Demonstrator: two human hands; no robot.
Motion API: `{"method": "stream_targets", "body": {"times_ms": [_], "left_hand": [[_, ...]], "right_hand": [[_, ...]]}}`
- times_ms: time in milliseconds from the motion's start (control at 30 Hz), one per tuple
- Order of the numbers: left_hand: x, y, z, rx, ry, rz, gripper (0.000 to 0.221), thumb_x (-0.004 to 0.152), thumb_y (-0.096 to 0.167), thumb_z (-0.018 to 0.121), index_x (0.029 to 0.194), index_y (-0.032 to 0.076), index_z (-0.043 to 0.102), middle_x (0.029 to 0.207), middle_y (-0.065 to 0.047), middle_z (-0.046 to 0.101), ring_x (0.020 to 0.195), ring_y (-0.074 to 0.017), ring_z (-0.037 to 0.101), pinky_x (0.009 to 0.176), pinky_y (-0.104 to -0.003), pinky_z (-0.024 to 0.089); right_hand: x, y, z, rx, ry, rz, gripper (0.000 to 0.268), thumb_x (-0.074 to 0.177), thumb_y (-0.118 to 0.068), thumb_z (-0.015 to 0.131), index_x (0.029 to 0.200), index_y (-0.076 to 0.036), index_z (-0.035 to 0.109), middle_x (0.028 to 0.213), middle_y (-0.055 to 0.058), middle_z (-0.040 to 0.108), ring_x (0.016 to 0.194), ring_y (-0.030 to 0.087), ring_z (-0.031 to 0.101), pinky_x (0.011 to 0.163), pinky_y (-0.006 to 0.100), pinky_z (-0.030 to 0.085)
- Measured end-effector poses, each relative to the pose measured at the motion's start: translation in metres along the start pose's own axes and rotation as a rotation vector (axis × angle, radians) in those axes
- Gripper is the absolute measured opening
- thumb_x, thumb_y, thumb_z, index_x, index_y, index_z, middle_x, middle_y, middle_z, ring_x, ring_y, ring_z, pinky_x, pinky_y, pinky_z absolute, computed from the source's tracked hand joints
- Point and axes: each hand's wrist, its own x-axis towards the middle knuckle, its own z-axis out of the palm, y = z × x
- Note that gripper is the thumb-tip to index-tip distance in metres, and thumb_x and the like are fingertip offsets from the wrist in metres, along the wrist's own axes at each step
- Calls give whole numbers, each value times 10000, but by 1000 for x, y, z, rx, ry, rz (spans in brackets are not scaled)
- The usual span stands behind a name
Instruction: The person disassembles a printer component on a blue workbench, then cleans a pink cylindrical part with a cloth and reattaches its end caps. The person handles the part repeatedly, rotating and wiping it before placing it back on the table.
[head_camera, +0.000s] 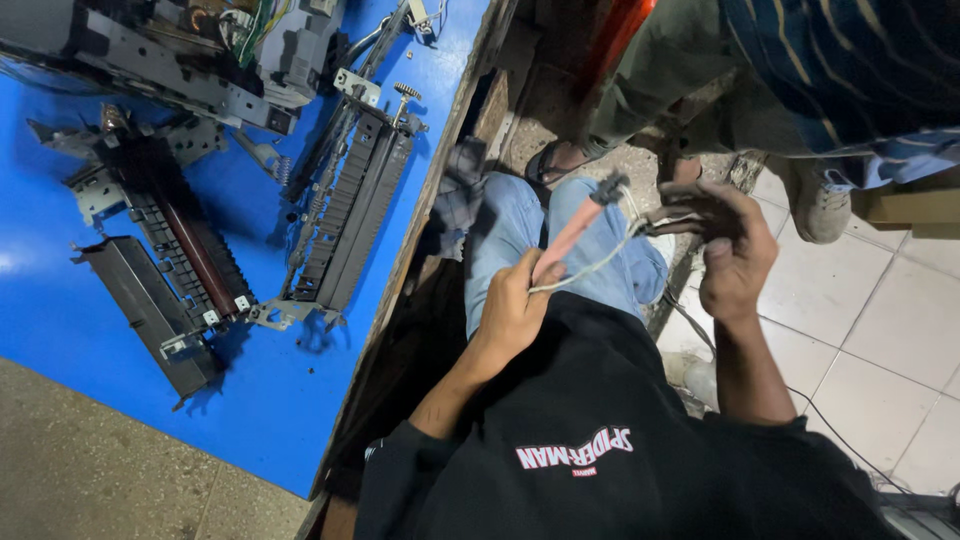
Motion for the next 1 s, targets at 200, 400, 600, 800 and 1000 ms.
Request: {"method": "stream_targets", "body": {"times_ms": [200,400,600,800,1000], "left_hand": [[-15,9,-11,95,-104,-25,290,1002,218,650,876,-18,539,747,-247,653,718,-438,664,581,-476,463],[-24,2,-20,84,-186,-32,298,1011,240,636,891,-23,561,774,-266,643,777,-453,662,613,-484,468],[-26,-4,-25,32,-336,-165,353,1033,293,608,889,-29,596,698,-268,573,628,-426,595,599,-462,443],[-31,-8,-29,1,-404,-186,347,1041,304,578,955,-27,637,694,-217,584,599,-295,568,618,-425,444],[-34,-16,-31,-166,-484,-227,352,1054,309,551,1167,-11,646,802,-96,644,786,-123,564,737,-339,484]], "right_hand": [[38,-25,-2,-422,-397,-5,325,976,-142,709,1270,-6,699,1282,186,712,1176,299,714,1006,370,575],[46,-37,-2,-418,-522,159,433,797,-90,830,1219,-48,742,1169,128,752,1046,243,739,875,336,580],[48,-39,-2,-384,-619,111,470,754,-123,838,1195,-11,723,1154,153,734,1053,267,728,888,344,572],[50,-20,-7,-414,-673,308,200,915,-73,744,1110,-36,769,1066,88,796,940,207,785,829,332,597],[35,8,-20,-302,-737,78,321,819,-48,755,1135,-2,729,1180,154,732,1091,279,726,915,351,582]]}}
